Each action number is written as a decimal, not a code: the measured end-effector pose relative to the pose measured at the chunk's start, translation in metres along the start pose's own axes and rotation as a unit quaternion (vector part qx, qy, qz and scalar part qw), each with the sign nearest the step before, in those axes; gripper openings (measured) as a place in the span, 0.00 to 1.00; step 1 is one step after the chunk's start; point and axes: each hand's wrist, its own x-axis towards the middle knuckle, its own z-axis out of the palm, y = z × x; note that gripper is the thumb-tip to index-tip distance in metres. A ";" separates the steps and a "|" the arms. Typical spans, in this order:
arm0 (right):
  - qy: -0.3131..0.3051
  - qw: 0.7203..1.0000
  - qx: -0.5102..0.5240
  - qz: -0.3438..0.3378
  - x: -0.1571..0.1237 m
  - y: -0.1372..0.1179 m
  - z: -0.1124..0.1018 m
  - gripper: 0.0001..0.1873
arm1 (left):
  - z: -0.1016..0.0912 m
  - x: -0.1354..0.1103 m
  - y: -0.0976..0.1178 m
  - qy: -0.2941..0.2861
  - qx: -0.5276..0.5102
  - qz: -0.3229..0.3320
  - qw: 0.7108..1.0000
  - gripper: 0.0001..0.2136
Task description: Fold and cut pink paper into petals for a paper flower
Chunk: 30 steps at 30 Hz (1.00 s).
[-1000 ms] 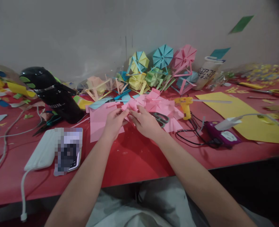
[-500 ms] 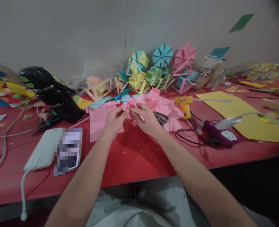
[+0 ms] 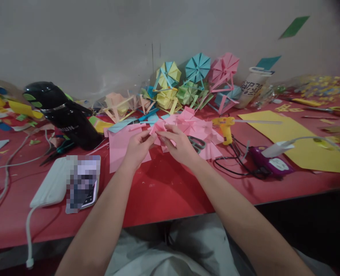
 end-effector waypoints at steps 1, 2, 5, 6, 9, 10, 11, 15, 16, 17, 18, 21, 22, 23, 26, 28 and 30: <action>0.001 1.000 -0.001 0.001 0.000 -0.001 -0.001 0.16 | 0.000 0.000 0.001 0.003 0.012 0.002 1.000 0.17; 0.001 1.000 -0.003 0.004 0.001 -0.002 -0.002 0.16 | 0.000 -0.001 0.001 0.003 0.026 0.005 1.000 0.17; -0.007 1.000 -0.004 0.016 0.002 -0.004 -0.004 0.14 | -0.001 -0.001 0.000 -0.001 0.080 0.022 0.997 0.16; -0.011 1.000 -0.003 0.018 0.002 -0.005 -0.005 0.14 | -0.001 -0.001 -0.001 -0.002 0.096 0.028 0.995 0.16; -0.016 1.000 -0.003 0.019 0.003 -0.006 -0.006 0.13 | -0.002 0.000 -0.003 -0.001 0.127 0.040 0.991 0.17; -0.017 1.000 -0.003 0.021 0.003 -0.006 -0.006 0.13 | -0.002 0.000 -0.003 -0.001 0.132 0.041 0.990 0.17; -0.017 1.000 -0.003 0.023 0.003 -0.006 -0.006 0.13 | -0.002 0.000 -0.003 -0.001 0.133 0.041 0.990 0.18; -0.011 1.000 0.000 0.017 0.003 -0.008 -0.007 0.12 | -0.002 0.001 -0.003 0.004 0.117 0.026 0.993 0.17; -0.008 1.000 0.001 0.015 0.003 -0.008 -0.007 0.12 | -0.002 0.001 -0.004 0.012 0.113 0.021 0.993 0.17; -0.006 1.000 0.002 0.018 0.003 -0.008 -0.007 0.11 | -0.002 0.001 -0.004 0.021 0.111 0.017 0.994 0.16; -0.002 1.000 0.002 0.025 0.003 -0.009 -0.007 0.12 | -0.003 0.002 -0.005 0.030 0.111 0.015 0.993 0.16; 0.009 0.998 0.016 0.059 0.003 -0.008 -0.007 0.16 | -0.005 0.003 -0.006 0.055 0.135 0.033 0.989 0.15; 0.011 0.997 0.026 0.072 0.003 -0.008 -0.006 0.17 | -0.006 0.003 -0.006 0.060 0.149 0.042 0.986 0.15; 0.012 0.996 0.038 0.084 0.003 -0.008 -0.006 0.18 | -0.006 0.003 -0.005 0.064 0.166 0.053 0.983 0.15; 0.015 0.991 0.071 0.113 0.003 -0.008 -0.006 0.14 | -0.003 -0.001 0.000 0.065 0.221 0.093 0.969 0.15; 0.035 0.988 0.083 0.123 0.003 -0.007 -0.005 0.08 | -0.001 -0.005 0.003 0.056 0.256 0.121 0.957 0.14; 0.072 0.983 0.100 0.133 0.002 -0.005 -0.003 0.05 | 0.002 -0.008 0.004 0.045 0.283 0.143 0.947 0.13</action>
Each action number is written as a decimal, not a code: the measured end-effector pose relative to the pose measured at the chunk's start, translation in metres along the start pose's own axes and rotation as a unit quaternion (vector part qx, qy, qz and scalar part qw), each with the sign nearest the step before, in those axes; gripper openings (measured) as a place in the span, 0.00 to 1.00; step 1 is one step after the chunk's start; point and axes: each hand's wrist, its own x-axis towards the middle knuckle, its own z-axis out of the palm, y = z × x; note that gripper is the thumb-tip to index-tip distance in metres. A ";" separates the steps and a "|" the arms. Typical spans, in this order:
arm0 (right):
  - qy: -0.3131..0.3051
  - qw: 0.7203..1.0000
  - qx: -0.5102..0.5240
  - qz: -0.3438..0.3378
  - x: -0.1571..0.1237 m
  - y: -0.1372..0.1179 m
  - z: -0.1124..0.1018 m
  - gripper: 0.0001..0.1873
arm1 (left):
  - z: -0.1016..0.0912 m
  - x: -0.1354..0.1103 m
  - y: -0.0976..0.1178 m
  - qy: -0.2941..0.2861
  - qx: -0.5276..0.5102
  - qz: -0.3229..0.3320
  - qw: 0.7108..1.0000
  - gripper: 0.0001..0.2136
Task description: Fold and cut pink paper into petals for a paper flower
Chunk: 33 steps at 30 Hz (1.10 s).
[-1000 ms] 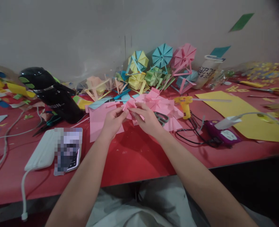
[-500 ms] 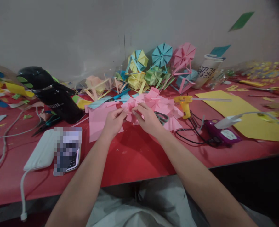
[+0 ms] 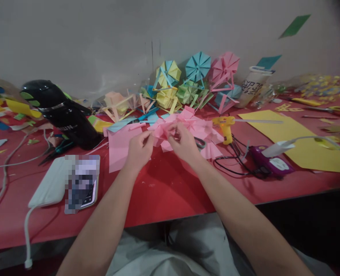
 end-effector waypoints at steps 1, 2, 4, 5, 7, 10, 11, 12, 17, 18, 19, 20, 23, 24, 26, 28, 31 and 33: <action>0.021 1.000 0.013 0.007 0.000 0.002 0.001 0.07 | 0.001 -0.001 0.001 -0.002 0.007 0.010 1.000 0.13; 0.042 0.999 0.027 0.016 0.000 0.004 0.002 0.10 | 0.001 -0.003 0.001 -0.001 0.008 0.019 1.000 0.13; 0.069 0.995 0.049 0.045 0.001 0.008 0.003 0.18 | 0.002 -0.004 0.000 0.007 -0.001 0.029 1.000 0.12; 0.074 0.994 0.053 0.060 0.001 0.009 0.003 0.21 | 0.002 -0.005 0.000 0.010 -0.007 0.031 0.999 0.11; 0.069 0.993 0.045 0.084 0.002 0.008 0.002 0.25 | 0.002 -0.005 0.000 0.005 -0.007 0.037 0.999 0.11; 0.022 0.995 -0.002 0.100 0.002 0.001 -0.002 0.19 | 0.003 -0.006 0.002 -0.026 0.015 0.050 0.998 0.12; 0.004 0.995 -0.019 0.101 0.002 -0.002 -0.003 0.16 | 0.003 -0.006 0.003 -0.034 0.017 0.054 0.998 0.13; -0.014 0.995 -0.024 0.098 0.002 -0.005 -0.005 0.12 | 0.003 -0.007 0.003 -0.039 0.013 0.055 0.998 0.13; -0.018 0.996 -0.024 0.087 0.003 -0.008 -0.009 0.09 | 0.004 -0.007 0.004 -0.028 -0.020 0.038 0.999 0.10; -0.016 0.996 -0.026 0.083 0.003 -0.006 -0.008 0.09 | 0.004 -0.007 0.004 -0.025 -0.021 0.036 0.999 0.09; -0.014 0.997 -0.027 0.078 0.004 -0.005 -0.008 0.10 | 0.004 -0.007 0.004 -0.023 -0.019 0.036 0.999 0.09; -0.013 0.997 -0.027 0.073 0.004 -0.004 -0.008 0.11 | 0.004 -0.007 0.003 -0.022 -0.014 0.039 0.999 0.10; -0.012 0.996 -0.032 0.086 0.004 -0.003 -0.010 0.11 | 0.003 -0.006 0.000 -0.030 0.011 0.058 0.998 0.12; -0.013 0.995 -0.036 0.095 0.004 -0.004 -0.011 0.12 | 0.003 -0.006 -0.001 -0.033 0.020 0.065 0.997 0.13; -0.025 0.994 -0.037 0.104 0.004 -0.005 -0.013 0.13 | 0.003 -0.006 -0.002 -0.040 0.032 0.073 0.996 0.14; -0.043 0.994 -0.034 0.097 0.004 -0.006 -0.014 0.12 | 0.003 -0.007 -0.002 -0.049 0.040 0.075 0.995 0.14; -0.046 0.994 -0.031 0.089 0.005 -0.006 -0.014 0.09 | 0.004 -0.008 -0.001 -0.062 0.036 0.082 0.994 0.14; -0.030 0.995 -0.037 0.089 0.005 -0.004 -0.013 0.07 | 0.006 -0.009 0.000 -0.066 0.030 0.088 0.993 0.13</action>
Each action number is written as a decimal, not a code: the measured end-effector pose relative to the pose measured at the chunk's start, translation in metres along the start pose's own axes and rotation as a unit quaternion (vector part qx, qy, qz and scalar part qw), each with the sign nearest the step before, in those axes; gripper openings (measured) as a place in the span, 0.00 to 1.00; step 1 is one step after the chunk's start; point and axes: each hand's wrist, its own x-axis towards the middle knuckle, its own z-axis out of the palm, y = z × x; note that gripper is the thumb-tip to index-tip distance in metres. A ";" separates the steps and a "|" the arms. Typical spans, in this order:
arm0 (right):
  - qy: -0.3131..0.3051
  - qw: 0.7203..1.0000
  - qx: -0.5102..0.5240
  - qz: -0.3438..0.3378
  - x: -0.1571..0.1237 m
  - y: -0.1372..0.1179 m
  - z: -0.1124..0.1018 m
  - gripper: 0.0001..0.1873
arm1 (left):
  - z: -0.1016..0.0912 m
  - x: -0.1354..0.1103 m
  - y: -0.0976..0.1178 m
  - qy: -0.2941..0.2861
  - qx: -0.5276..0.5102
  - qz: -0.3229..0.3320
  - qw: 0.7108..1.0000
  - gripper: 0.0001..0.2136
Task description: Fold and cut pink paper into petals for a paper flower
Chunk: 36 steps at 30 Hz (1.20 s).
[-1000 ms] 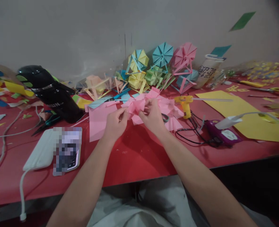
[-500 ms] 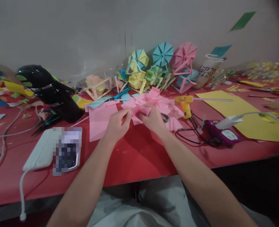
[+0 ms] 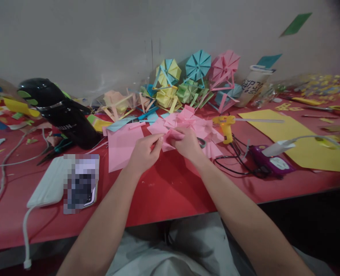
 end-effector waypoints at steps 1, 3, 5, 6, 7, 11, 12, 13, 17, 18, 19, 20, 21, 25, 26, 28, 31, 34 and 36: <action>0.011 1.000 -0.002 0.005 0.000 0.001 0.001 0.07 | 0.001 0.000 0.001 -0.003 -0.001 0.003 1.000 0.13; 0.032 0.999 -0.005 0.019 0.000 0.002 0.003 0.08 | 0.003 -0.001 0.002 -0.012 0.000 0.007 1.000 0.14; 0.044 0.999 0.002 0.030 0.000 0.004 0.004 0.10 | 0.005 -0.001 0.003 -0.022 0.001 0.010 1.000 0.15; 0.045 0.998 0.007 0.033 0.000 0.004 0.004 0.10 | 0.005 -0.001 0.003 -0.024 0.001 0.011 1.000 0.15; 0.044 0.998 0.011 0.033 0.000 0.004 0.004 0.11 | 0.005 -0.001 0.003 -0.024 0.002 0.013 1.000 0.15; 0.040 0.999 0.017 0.032 0.000 0.004 0.002 0.11 | 0.004 -0.001 0.000 -0.018 0.027 0.031 0.999 0.16; 0.037 0.999 0.021 0.030 0.001 0.004 0.002 0.11 | 0.004 -0.001 -0.001 -0.016 0.035 0.037 0.999 0.16; 0.030 0.999 0.026 0.027 0.001 0.004 0.001 0.10 | 0.003 -0.001 -0.001 -0.015 0.041 0.043 0.998 0.16; 0.025 0.997 0.062 0.047 0.002 0.007 0.003 0.08 | 0.004 0.000 -0.003 -0.017 0.044 0.059 0.997 0.16; 0.032 0.995 0.072 0.065 0.003 0.009 0.004 0.10 | 0.004 0.000 -0.003 -0.020 0.043 0.059 0.997 0.16; 0.040 0.992 0.081 0.084 0.003 0.011 0.005 0.12 | 0.004 0.000 -0.002 -0.023 0.042 0.057 0.997 0.16; 0.046 0.990 0.088 0.097 0.004 0.013 0.006 0.14 | 0.005 -0.001 -0.001 -0.025 0.041 0.055 0.997 0.16; 0.050 0.989 0.095 0.100 0.004 0.014 0.006 0.14 | 0.005 -0.001 0.000 -0.029 0.039 0.051 0.998 0.16; 0.024 0.993 0.108 0.047 0.004 0.012 0.006 0.10 | 0.003 0.000 0.001 -0.012 0.020 0.026 0.999 0.15; 0.012 0.993 0.111 0.038 0.004 0.010 0.005 0.08 | 0.002 0.001 0.000 0.003 0.014 0.012 1.000 0.14; -0.005 0.992 0.117 0.036 0.004 0.004 0.002 0.03 | 0.000 0.003 -0.003 0.037 -0.014 -0.029 0.999 0.12; -0.036 0.983 0.174 0.049 0.004 -0.004 -0.004 0.12 | -0.002 0.010 -0.007 0.092 -0.138 -0.138 0.977 0.10; -0.104 0.962 0.248 0.048 0.004 -0.006 -0.011 0.27 | -0.005 0.015 -0.007 0.138 -0.297 -0.253 0.910 0.09; -0.135 0.959 0.244 0.043 0.004 -0.005 -0.015 0.37 | -0.007 0.017 -0.004 0.149 -0.356 -0.288 0.877 0.08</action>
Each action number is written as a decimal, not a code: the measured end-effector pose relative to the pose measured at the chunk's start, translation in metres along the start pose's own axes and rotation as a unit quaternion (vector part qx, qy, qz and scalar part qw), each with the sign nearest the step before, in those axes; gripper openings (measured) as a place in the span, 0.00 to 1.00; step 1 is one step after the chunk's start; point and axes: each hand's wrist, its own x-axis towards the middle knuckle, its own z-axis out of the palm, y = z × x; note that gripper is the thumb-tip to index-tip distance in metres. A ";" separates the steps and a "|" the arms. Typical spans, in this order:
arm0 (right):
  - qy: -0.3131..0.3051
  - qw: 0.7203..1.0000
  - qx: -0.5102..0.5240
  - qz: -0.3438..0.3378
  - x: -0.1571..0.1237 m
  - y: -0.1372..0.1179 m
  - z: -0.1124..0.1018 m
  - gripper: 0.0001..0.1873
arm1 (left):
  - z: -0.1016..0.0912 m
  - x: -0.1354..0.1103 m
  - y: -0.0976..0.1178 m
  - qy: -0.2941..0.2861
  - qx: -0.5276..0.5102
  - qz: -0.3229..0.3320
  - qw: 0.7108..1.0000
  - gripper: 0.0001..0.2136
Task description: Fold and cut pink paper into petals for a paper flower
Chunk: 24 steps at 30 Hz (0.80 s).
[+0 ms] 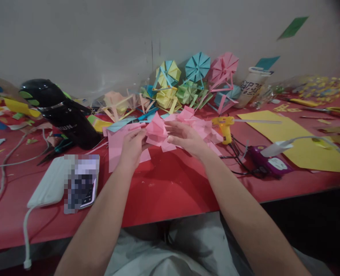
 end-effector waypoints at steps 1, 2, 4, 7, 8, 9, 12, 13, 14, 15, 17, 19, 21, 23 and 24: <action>-0.005 1.000 -0.012 0.001 0.000 0.000 -0.001 0.40 | 0.000 0.000 0.002 -0.002 -0.015 -0.011 1.000 0.08; -0.003 1.000 -0.026 0.001 0.000 0.001 -0.002 0.41 | 0.000 -0.001 0.003 -0.004 -0.023 -0.018 1.000 0.08; 0.008 0.999 -0.044 -0.002 0.000 0.002 0.000 0.40 | 0.000 -0.002 0.004 -0.007 -0.029 -0.029 0.999 0.08; 0.028 0.999 -0.032 -0.006 0.001 0.003 0.005 0.35 | -0.001 -0.002 0.002 -0.023 -0.026 -0.039 0.999 0.09; 0.034 0.999 -0.023 -0.006 0.001 0.003 0.007 0.34 | -0.001 -0.002 0.002 -0.029 -0.026 -0.042 0.998 0.09; 0.043 0.999 -0.015 -0.008 0.001 0.003 0.009 0.32 | -0.001 -0.002 0.001 -0.034 -0.027 -0.044 0.998 0.09; 0.074 0.997 -0.005 -0.016 0.003 0.002 0.011 0.27 | 0.000 -0.004 0.002 -0.040 -0.041 -0.055 0.997 0.08; 0.081 0.997 -0.003 -0.018 0.003 0.002 0.012 0.27 | 0.001 -0.004 0.003 -0.044 -0.046 -0.057 0.996 0.07; 0.087 0.996 -0.001 -0.021 0.004 0.002 0.012 0.27 | 0.002 -0.004 0.004 -0.049 -0.051 -0.058 0.996 0.07; 0.090 0.996 0.004 -0.021 0.004 0.003 0.012 0.27 | 0.002 -0.005 0.004 -0.054 -0.054 -0.057 0.995 0.07; 0.093 0.995 0.020 -0.017 0.004 0.003 0.012 0.27 | 0.002 -0.005 0.004 -0.064 -0.056 -0.053 0.995 0.06; 0.101 0.994 0.034 -0.010 0.004 0.004 0.012 0.27 | 0.001 -0.004 0.004 -0.069 -0.053 -0.049 0.995 0.06; 0.110 0.993 0.040 -0.008 0.003 0.003 0.013 0.27 | 0.000 -0.004 0.003 -0.071 -0.049 -0.047 0.995 0.07; 0.113 0.993 0.042 -0.007 0.002 0.001 0.014 0.26 | -0.001 -0.003 0.001 -0.072 -0.047 -0.045 0.995 0.07; 0.106 0.993 0.042 -0.005 0.001 0.000 0.015 0.26 | -0.001 -0.003 0.001 -0.074 -0.046 -0.043 0.995 0.07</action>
